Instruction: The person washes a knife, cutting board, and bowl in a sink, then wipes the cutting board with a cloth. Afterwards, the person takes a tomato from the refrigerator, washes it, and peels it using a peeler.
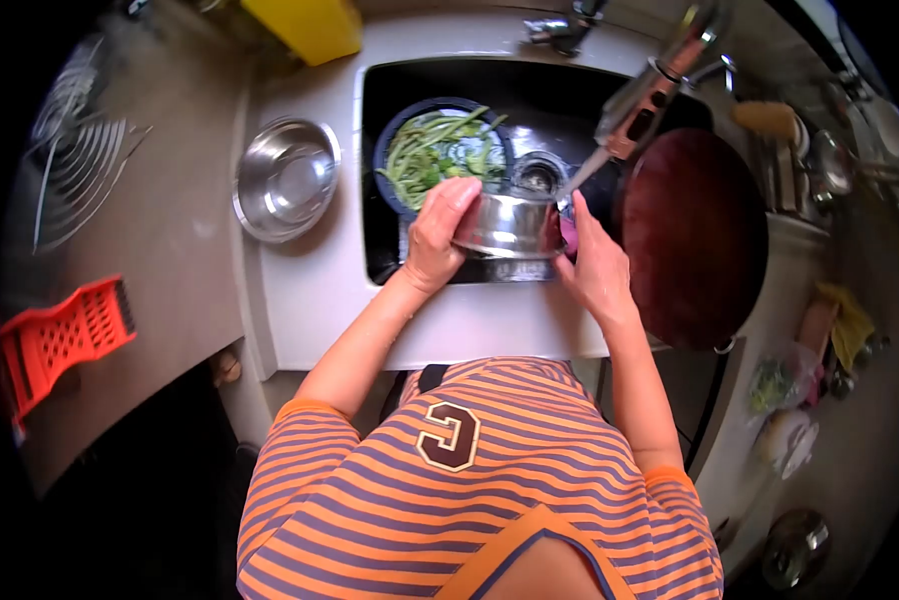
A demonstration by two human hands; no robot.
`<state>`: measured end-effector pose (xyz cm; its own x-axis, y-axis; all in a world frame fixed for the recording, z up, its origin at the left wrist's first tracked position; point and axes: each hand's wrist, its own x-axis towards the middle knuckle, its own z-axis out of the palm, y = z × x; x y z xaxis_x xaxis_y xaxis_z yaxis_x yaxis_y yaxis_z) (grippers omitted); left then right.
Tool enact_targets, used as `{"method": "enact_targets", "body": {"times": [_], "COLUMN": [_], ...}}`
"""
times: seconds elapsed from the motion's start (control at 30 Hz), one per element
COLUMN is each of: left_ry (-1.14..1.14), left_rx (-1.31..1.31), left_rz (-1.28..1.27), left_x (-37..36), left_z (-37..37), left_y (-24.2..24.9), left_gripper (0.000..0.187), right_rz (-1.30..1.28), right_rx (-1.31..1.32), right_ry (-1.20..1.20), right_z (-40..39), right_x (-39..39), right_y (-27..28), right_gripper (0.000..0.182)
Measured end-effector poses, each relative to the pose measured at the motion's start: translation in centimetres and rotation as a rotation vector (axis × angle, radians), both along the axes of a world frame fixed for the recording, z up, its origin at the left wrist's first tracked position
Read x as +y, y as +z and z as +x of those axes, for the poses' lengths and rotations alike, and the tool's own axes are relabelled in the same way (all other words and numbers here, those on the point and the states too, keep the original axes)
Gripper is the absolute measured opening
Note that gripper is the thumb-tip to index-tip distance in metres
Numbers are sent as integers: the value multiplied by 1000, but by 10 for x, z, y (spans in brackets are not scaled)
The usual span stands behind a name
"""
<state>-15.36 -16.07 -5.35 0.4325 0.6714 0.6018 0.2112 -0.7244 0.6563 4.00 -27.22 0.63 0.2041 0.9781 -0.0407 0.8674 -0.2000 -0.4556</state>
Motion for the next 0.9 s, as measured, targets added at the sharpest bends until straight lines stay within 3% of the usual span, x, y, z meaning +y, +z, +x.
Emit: {"method": "enact_targets", "body": {"times": [0.07, 0.1, 0.17, 0.23, 0.27, 0.3, 0.37, 0.4, 0.43, 0.5, 0.53, 0.57, 0.63, 0.7, 0.77, 0.83, 0.9], "left_ry": [40, 68, -17, -124, -193, -189, -218, -82, 248, 211, 247, 286, 388, 495, 514, 478, 517], "left_rx": [-14, -49, -18, 1, -127, -388, -894, -1205, -1510, -1618, -1546, -1480, -1450, -1418, -1478, -1439, -1322], "left_rz": [-60, -119, -458, -799, -1103, -1299, -1530, -1662, -1692, -1786, -1806, -1810, -1710, -1598, -1644, -1638, -1575], "left_x": [-11, -19, -29, -32, -29, -29, -16, -6, 6, 40, 48, 53, 72, 85, 86, 82, 66], "left_z": [-15, -19, -40, -60, -73, -82, -108, -112, -106, -141, -145, -148, -154, -154, -150, -154, -136], "left_y": [8, 14, 24, 30, 19, 19, 13, 13, 21, -24, -29, -32, -41, -48, -37, -38, -20], "left_gripper": [41, 40, 64, 93, 113, 110, 103, 98, 88, 78, 71, 65, 51, 42, 45, 44, 41], "right_rz": [192, 164, 213, 460, 579, 537, 713, 810, 921, 1074, 1103, 1189, 996, 1211, 1096, 1122, 1139], "right_rx": [5, -84, -6, -106, -170, -168, -36, -1, -6, 14, -30, -29, 406, 398, -30, -9, 361], "right_ry": [108, 122, 172, 200, 197, 192, 256, 305, 394, 486, 482, 385, 7, -378, -675, -975, -1226], "right_z": [-17, -27, -31, -33, -30, -26, -18, -14, -4, 11, 27, 45, 73, 107, 153, 210, 259], "right_x": [0, 2, 5, 13, 14, 10, 4, 1, 2, 3, -1, -6, -37, -50, -94, -141, -178], "right_y": [-15, -12, -17, -25, -25, -17, -2, 6, 17, 44, 52, 52, 67, 58, 53, 18, -6], "right_gripper": [77, 75, 68, 61, 58, 48, 41, 38, 34, 27, 23, 24, 31, 41, 44, 38, 30]}}
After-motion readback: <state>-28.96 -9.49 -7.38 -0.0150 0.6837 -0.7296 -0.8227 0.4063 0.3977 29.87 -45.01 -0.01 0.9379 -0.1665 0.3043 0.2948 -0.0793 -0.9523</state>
